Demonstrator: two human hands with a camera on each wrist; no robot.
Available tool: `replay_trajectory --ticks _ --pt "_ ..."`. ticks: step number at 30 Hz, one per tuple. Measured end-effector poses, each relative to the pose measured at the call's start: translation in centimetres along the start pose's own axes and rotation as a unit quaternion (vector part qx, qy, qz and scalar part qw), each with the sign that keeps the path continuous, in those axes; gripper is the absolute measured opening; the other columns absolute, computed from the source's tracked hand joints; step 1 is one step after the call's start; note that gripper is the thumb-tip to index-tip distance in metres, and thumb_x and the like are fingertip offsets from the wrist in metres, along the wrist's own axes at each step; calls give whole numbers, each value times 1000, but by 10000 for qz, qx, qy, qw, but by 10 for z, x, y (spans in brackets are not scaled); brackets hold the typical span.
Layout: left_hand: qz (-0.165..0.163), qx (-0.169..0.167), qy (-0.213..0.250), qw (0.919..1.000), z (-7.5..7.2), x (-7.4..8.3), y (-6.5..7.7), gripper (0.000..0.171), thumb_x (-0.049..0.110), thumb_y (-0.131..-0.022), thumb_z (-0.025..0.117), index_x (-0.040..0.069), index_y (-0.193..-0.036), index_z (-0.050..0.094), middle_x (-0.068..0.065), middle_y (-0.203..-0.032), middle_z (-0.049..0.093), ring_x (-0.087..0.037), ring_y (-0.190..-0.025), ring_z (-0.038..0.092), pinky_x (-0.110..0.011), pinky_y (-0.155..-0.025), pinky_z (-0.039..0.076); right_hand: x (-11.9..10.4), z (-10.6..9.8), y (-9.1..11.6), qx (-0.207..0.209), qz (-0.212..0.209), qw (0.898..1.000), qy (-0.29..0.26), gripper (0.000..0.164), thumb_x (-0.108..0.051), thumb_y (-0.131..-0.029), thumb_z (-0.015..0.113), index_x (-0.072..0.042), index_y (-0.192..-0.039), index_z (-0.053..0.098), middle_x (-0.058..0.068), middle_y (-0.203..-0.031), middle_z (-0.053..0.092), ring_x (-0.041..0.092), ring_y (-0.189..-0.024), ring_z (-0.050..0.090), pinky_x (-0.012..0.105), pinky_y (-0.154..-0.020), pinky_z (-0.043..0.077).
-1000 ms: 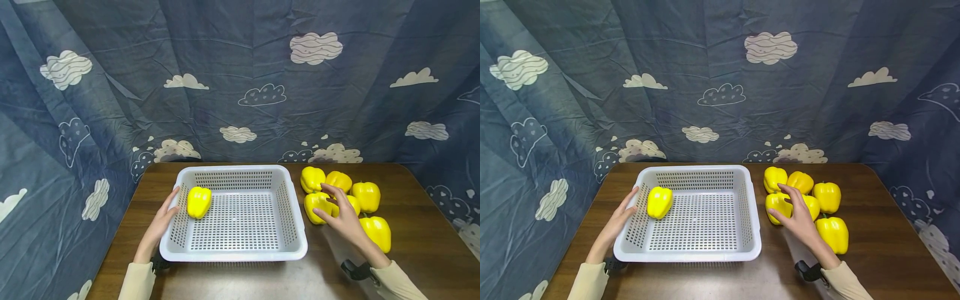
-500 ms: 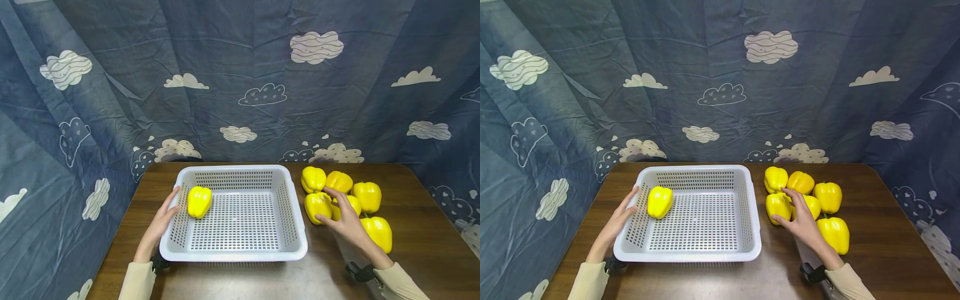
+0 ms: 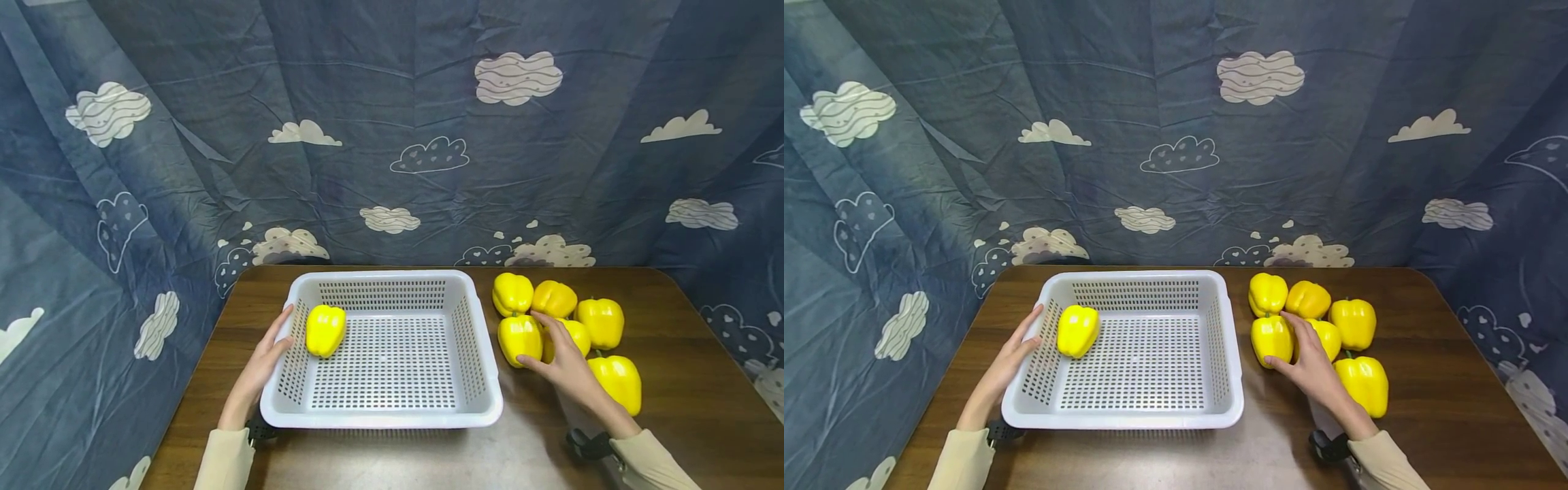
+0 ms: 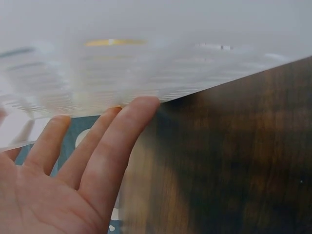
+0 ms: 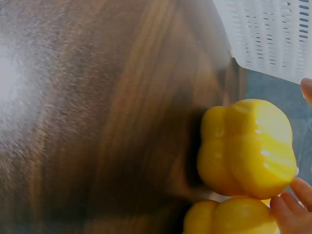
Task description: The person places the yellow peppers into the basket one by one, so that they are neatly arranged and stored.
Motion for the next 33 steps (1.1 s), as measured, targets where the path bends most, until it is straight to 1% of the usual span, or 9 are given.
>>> replay_trajectory --ticks 3,5,8,12,17,19,22,28,33 --pt "12 3 -2 10000 0 0 0 59 12 -102 38 23 -155 14 -15 -158 4 -51 -129 32 -61 -90 41 2 3 -1 -62 39 10000 18 88 -23 -76 81 3 -142 30 31 -140 32 49 -125 30 70 -94 27" --pt "39 6 19 10000 0 0 0 59 12 -102 38 22 -155 15 -15 -158 4 -51 -129 32 -61 -90 41 3 5 -1 -43 -47 10000 59 88 -22 -75 82 4 -142 31 31 -140 33 49 -125 29 69 -95 27" --pt "69 8 39 10000 -1 -1 0 59 12 -102 38 22 -155 15 -14 -158 4 -51 -129 32 -61 -89 42 3 8 0 -121 -132 9997 169 87 -20 -74 82 5 -141 32 30 -140 32 48 -124 29 69 -95 27" --pt "34 12 57 10000 -2 -2 -2 58 12 -102 38 24 -155 15 -13 -159 5 -50 -129 33 -60 -89 43 2 11 2 -311 -229 9984 408 88 -15 -72 83 6 -140 33 29 -139 29 47 -123 30 69 -94 29" --pt "29 6 60 10000 -2 -3 -2 58 12 -102 37 24 -155 15 -13 -158 5 -50 -129 33 -61 -89 42 1 15 3 -272 -547 9965 572 90 -7 -66 85 8 -139 33 31 -138 28 49 -122 30 69 -93 29" --pt "66 -4 75 10000 -2 -3 -2 58 12 -102 37 23 -155 14 -14 -158 5 -51 -128 33 -61 -89 42 2 16 3 -244 -678 9952 658 93 -6 -64 86 9 -138 32 32 -139 29 50 -122 30 68 -94 29" --pt "100 -12 97 9999 -1 -2 -1 58 11 -102 37 22 -155 14 -14 -158 4 -51 -128 33 -62 -88 42 2 17 3 -255 -768 9937 778 95 -5 -62 87 10 -139 31 32 -140 30 50 -123 30 67 -94 30" --pt "125 10 138 9998 -1 -1 0 58 12 -102 38 22 -155 14 -14 -158 4 -51 -129 32 -62 -89 41 2 16 3 -265 -726 9934 844 97 -4 -61 87 9 -139 31 32 -139 31 48 -123 31 66 -94 31" --pt "116 20 173 9998 -1 -2 0 59 11 -102 38 21 -155 14 -14 -158 4 -51 -128 33 -61 -89 42 2 14 3 -238 -530 9951 795 97 -6 -62 88 8 -140 32 31 -139 33 47 -123 32 66 -95 32"
Point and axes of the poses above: each hand's wrist, its own y-axis away from the middle knuckle, its own z-axis out of the palm, x = y × z, the point moved 1 cm from there along -y, towards the middle knuckle
